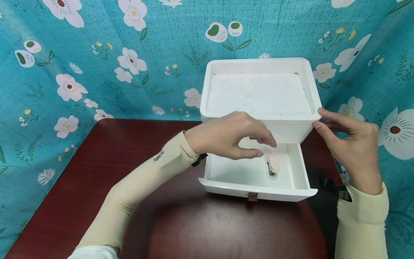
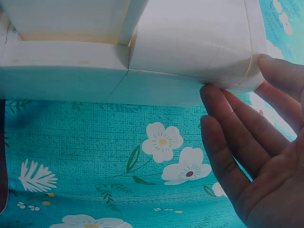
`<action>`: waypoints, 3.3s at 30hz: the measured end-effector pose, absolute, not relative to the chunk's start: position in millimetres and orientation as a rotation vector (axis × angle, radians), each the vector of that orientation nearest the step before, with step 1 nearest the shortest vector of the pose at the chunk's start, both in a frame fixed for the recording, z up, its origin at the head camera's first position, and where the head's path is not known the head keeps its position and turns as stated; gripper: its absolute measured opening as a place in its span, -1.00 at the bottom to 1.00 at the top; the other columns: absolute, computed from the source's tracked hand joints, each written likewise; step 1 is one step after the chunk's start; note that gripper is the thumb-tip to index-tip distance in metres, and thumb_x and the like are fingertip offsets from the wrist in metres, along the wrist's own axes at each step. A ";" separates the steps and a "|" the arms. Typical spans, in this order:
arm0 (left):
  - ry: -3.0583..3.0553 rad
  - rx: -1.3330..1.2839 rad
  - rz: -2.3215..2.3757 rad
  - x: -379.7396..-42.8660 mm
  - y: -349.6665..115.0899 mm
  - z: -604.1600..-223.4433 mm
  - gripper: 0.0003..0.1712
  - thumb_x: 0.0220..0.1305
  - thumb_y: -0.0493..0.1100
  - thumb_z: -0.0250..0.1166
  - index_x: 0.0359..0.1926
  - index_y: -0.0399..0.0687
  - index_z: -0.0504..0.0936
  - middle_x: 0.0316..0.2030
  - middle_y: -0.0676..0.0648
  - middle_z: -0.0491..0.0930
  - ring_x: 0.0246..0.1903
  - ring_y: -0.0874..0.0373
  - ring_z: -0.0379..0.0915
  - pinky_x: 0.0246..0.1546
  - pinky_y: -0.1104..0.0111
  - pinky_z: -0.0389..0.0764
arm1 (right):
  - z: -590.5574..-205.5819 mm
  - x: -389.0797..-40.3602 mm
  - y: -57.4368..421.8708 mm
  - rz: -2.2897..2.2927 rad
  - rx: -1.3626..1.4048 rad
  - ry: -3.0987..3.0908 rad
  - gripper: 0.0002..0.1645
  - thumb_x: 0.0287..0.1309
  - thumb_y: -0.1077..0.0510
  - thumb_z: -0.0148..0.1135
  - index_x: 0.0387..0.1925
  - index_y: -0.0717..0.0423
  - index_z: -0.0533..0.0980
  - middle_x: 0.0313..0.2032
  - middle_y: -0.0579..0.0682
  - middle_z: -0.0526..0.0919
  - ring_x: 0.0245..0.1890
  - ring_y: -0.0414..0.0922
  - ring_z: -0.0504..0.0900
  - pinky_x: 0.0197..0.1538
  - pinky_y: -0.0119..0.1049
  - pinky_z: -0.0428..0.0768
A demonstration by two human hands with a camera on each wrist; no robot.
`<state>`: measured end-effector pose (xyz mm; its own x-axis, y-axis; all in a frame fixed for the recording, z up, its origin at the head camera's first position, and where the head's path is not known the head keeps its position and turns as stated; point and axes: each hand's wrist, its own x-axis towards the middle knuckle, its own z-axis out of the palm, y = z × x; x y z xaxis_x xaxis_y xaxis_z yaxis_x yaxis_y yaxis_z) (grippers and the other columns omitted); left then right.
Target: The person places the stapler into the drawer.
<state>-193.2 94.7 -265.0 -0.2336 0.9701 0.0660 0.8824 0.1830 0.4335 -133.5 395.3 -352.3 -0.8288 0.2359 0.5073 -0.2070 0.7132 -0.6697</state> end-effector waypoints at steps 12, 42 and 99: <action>2.271 1.804 0.689 -195.2 62.7 -264.3 -0.68 0.44 -0.14 0.30 0.16 0.00 0.71 -0.01 0.13 0.75 -0.05 0.43 0.60 0.14 0.62 0.49 | -354.0 -132.5 395.6 1.018 -0.035 -2.331 -0.47 0.29 0.20 0.42 0.26 -0.20 0.63 0.21 -0.23 0.73 -0.07 -0.71 0.56 0.02 -0.79 0.43; 2.495 1.640 0.902 -202.2 -23.9 -286.2 -0.68 0.35 -0.18 0.39 0.10 -0.08 0.75 -0.03 -0.03 0.81 -0.12 0.25 0.74 -0.05 0.39 0.71 | -353.6 -133.3 393.7 0.983 -0.125 -2.346 -0.49 0.32 0.12 0.40 0.27 -0.27 0.62 0.15 -0.56 0.65 -0.08 -0.73 0.51 0.09 -0.73 0.44; 2.879 0.593 0.510 -230.0 -98.2 -427.9 -0.72 0.23 -0.14 0.41 -0.03 -0.04 0.74 -0.44 0.04 0.68 -0.50 0.18 0.52 -0.38 0.29 0.57 | -355.0 -134.9 393.5 1.000 -0.123 -2.330 -0.49 0.31 0.14 0.41 0.26 -0.25 0.63 0.15 -0.50 0.68 -0.08 -0.70 0.54 0.06 -0.75 0.45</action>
<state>-230.0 -98.2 -427.9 -0.9089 0.4083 -0.0846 0.3544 0.8633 0.3592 -134.9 393.5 -355.0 -0.8194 0.3041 0.4859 -0.1425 0.7129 -0.6866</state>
